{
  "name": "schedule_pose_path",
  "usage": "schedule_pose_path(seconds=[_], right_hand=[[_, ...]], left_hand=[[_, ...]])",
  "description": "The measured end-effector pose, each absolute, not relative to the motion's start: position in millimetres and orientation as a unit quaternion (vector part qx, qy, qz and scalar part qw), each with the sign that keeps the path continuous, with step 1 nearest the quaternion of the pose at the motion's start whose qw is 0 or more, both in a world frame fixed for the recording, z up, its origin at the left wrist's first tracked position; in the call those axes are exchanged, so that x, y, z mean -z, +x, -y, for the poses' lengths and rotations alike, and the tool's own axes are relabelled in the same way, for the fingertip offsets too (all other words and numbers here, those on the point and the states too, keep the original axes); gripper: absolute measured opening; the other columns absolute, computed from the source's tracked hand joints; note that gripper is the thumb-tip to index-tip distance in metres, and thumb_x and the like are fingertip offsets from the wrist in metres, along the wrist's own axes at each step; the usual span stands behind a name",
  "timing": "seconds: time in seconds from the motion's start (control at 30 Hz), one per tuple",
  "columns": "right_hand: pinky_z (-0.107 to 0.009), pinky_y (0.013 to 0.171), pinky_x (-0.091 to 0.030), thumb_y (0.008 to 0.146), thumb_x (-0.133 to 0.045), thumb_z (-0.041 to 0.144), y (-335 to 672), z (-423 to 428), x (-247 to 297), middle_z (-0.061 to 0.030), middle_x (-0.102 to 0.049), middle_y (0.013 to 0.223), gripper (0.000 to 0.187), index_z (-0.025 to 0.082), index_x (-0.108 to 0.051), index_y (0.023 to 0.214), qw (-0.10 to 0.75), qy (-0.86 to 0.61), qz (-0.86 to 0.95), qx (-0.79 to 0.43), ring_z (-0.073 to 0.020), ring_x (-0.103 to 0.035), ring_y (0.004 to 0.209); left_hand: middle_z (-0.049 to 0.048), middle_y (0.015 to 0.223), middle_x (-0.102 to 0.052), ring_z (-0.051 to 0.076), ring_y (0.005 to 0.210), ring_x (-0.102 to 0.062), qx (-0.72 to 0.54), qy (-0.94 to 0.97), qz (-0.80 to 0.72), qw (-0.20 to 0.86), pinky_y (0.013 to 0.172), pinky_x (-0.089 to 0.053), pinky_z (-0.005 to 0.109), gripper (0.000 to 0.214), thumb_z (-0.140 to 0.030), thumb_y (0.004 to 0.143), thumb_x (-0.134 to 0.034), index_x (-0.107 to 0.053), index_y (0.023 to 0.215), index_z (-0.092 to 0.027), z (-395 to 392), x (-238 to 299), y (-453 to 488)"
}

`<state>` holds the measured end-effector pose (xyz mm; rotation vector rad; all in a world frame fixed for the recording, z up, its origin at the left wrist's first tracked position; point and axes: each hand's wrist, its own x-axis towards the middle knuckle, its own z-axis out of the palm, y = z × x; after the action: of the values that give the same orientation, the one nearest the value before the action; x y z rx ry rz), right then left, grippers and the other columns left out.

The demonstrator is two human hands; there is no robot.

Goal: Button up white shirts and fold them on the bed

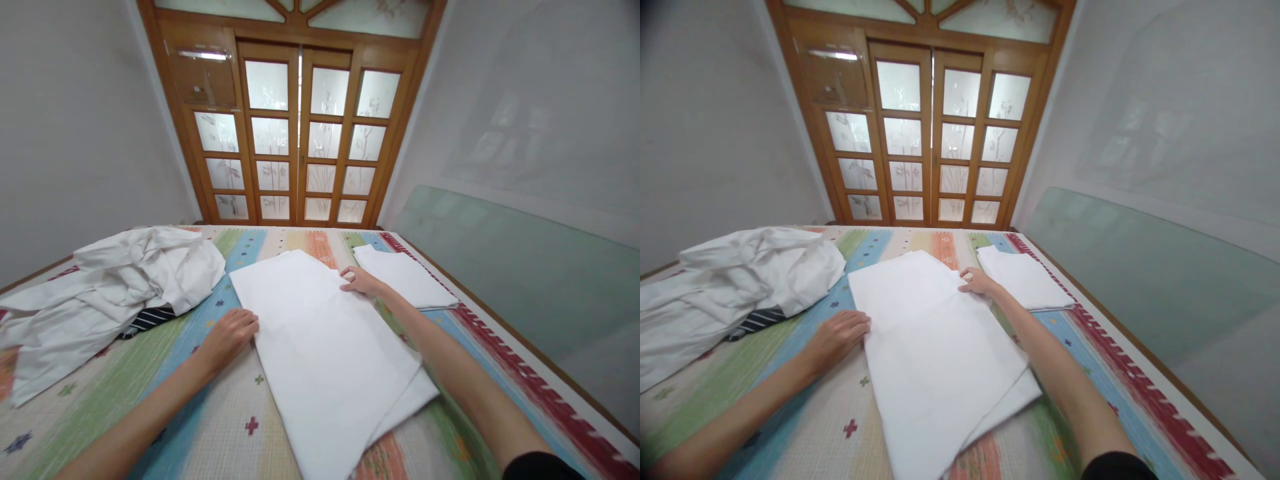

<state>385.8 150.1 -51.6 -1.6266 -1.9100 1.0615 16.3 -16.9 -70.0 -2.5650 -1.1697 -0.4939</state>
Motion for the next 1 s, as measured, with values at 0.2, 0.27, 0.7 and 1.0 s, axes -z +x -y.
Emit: schedule_pose_path(seconds=[0.2, 0.27, 0.7, 1.0], right_hand=[[-0.018, 0.040, -0.033, 0.057, -0.085, 0.025, 413.2, -120.8, 53.3, 0.0091, -0.056, 0.054, 0.057, 0.018, -0.051, 0.102, 0.281, -0.560, 0.625, -0.466, -0.0074, -0.046, 0.043], [-0.018, 0.041, -0.037, 0.058, -0.084, 0.023, 417.1, -115.5, 54.1, 0.0078, -0.058, 0.055, 0.054, 0.017, -0.052, 0.101, 0.286, -0.563, 0.612, -0.477, -0.0077, -0.047, 0.045], [-0.017, 0.034, -0.021, 0.064, -0.081, 0.025, 395.0, -115.0, 46.7, 0.0110, -0.052, 0.047, 0.046, 0.017, -0.057, 0.102, 0.278, -0.583, 0.612, -0.457, -0.0049, -0.037, 0.034], [-0.020, 0.045, -0.043, 0.059, -0.084, 0.018, 403.0, -101.9, 41.4, 0.0038, -0.067, 0.067, 0.095, 0.018, -0.034, 0.140, 0.304, -0.517, 0.572, -0.560, -0.0134, -0.059, 0.052]], left_hand=[[0.0078, 0.095, -0.070, 0.019, 0.084, -0.063, 0.190, -0.863, 0.466, 0.058, 0.081, -0.046, 0.032, 0.022, -0.016, 0.086, -0.046, -0.066, 0.078, -0.021, -10.0, 69.5, 1.9], [0.0099, 0.095, -0.069, 0.021, 0.085, -0.063, 0.196, -0.815, 0.543, 0.051, 0.083, -0.046, 0.034, 0.021, -0.019, 0.085, -0.045, -0.066, 0.078, -0.020, -11.0, 65.6, 8.4], [0.0064, 0.067, -0.067, 0.023, 0.070, -0.062, 0.145, -0.673, 0.713, -0.131, 0.063, -0.038, 0.029, 0.029, -0.043, 0.078, -0.049, -0.057, 0.060, -0.020, 10.5, 46.7, 41.8], [-0.0016, 0.052, -0.059, 0.017, 0.049, -0.057, 0.312, -0.518, 0.680, -0.416, 0.050, -0.044, 0.027, 0.029, -0.047, 0.064, -0.063, -0.054, 0.064, -0.019, -11.0, 56.5, 29.5]])
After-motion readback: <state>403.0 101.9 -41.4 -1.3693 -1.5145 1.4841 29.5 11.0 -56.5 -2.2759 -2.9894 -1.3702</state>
